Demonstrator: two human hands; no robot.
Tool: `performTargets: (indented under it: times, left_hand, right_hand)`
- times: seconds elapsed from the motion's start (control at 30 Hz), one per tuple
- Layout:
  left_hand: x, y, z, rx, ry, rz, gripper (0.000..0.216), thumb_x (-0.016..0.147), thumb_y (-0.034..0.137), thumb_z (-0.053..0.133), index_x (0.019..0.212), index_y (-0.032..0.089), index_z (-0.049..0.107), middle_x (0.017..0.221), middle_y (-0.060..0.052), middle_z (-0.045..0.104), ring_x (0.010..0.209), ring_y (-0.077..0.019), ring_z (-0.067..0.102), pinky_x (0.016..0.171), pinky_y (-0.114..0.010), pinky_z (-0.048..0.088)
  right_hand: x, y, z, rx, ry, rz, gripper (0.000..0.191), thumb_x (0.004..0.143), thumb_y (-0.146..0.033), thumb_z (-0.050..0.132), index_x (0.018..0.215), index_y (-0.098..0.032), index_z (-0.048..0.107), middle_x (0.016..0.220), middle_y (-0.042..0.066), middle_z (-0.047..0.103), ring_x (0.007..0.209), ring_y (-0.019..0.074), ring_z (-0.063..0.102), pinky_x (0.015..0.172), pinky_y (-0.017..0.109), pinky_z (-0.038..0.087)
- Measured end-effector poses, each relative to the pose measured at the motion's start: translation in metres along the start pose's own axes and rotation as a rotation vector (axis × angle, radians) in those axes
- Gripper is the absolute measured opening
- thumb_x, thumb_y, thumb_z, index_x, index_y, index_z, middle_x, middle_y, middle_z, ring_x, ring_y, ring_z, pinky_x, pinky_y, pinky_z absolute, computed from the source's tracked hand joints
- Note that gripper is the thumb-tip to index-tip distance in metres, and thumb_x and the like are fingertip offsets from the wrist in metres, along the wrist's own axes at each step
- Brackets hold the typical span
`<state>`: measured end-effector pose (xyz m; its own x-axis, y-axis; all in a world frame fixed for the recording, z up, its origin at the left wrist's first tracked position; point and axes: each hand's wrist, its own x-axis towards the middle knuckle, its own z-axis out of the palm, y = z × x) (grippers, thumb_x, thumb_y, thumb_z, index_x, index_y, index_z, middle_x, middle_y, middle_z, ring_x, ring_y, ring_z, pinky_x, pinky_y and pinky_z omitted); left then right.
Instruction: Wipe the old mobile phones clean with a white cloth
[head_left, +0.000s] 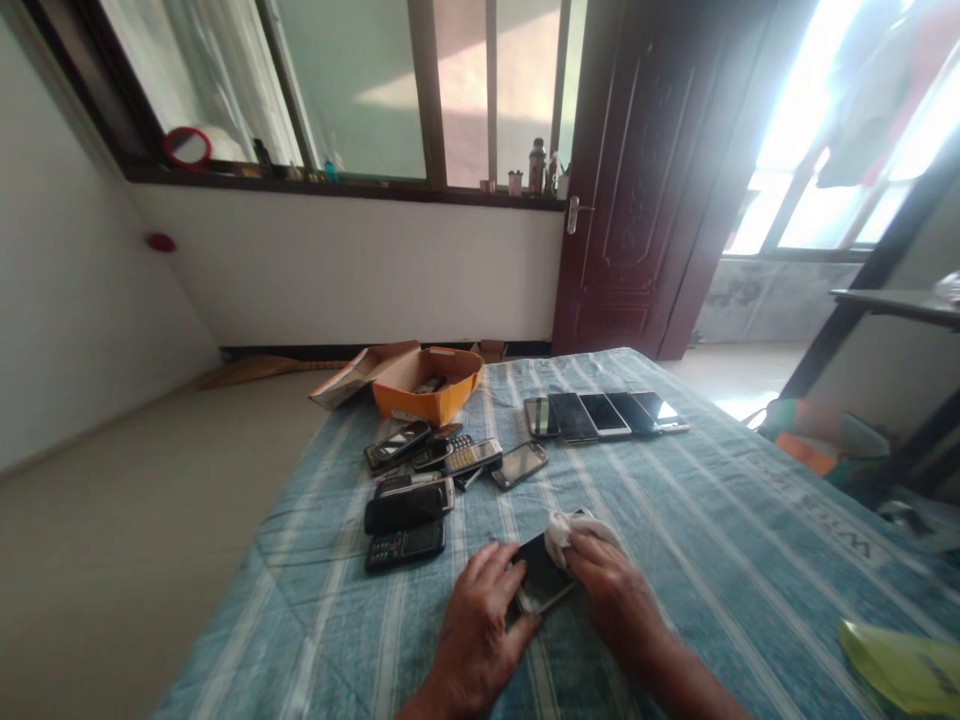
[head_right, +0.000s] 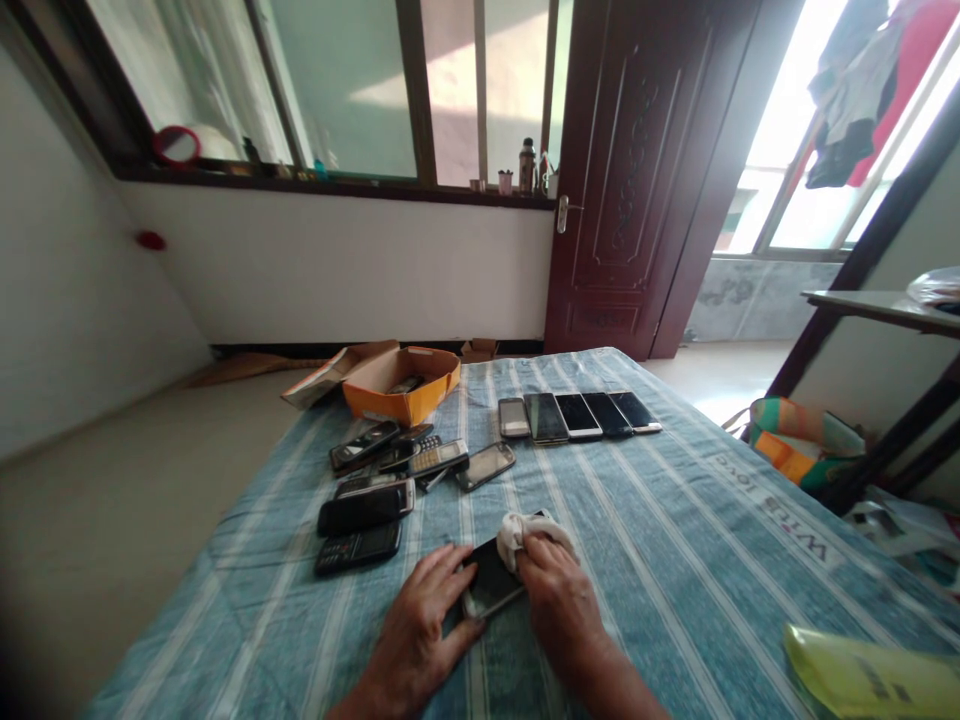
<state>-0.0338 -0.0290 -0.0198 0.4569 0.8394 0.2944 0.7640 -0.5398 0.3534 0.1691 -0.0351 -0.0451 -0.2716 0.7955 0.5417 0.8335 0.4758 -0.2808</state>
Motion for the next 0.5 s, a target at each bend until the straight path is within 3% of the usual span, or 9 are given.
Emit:
performTargets:
  times: [0.23, 0.43, 0.5]
  left_hand:
    - [0.001, -0.002, 0.002, 0.03, 0.042, 0.023, 0.046, 0.067, 0.021, 0.075, 0.112, 0.017, 0.067, 0.125, -0.014, 0.062, 0.119, -0.0353, 0.054, 0.096, -0.054, 0.049]
    - [0.001, -0.002, 0.003, 0.025, 0.058, 0.047, 0.044, 0.069, 0.023, 0.074, 0.113, 0.019, 0.066, 0.125, -0.012, 0.063, 0.117, -0.0333, 0.057, 0.096, -0.052, 0.05]
    - [0.001, 0.0, 0.001, 0.026, 0.054, 0.047, 0.043, 0.07, 0.023, 0.073, 0.113, 0.018, 0.066, 0.125, -0.012, 0.063, 0.117, -0.033, 0.057, 0.096, -0.052, 0.05]
  right_hand:
    - [0.007, 0.01, -0.011, -0.081, -0.021, 0.187, 0.043, 0.079, 0.004, 0.037, 0.093, -0.018, 0.071, 0.11, 0.008, 0.068, 0.1, 0.022, 0.063, 0.087, 0.032, 0.052]
    - [-0.008, -0.017, 0.002, -0.019, 0.022, -0.066, 0.036, 0.082, -0.003, 0.043, 0.104, -0.019, 0.067, 0.106, 0.008, 0.068, 0.098, 0.0216, 0.064, 0.087, 0.031, 0.052]
    - [-0.011, -0.019, 0.004, -0.004, 0.029, -0.079, 0.037, 0.082, -0.004, 0.044, 0.109, -0.018, 0.065, 0.108, 0.008, 0.068, 0.1, 0.0217, 0.063, 0.088, 0.032, 0.052]
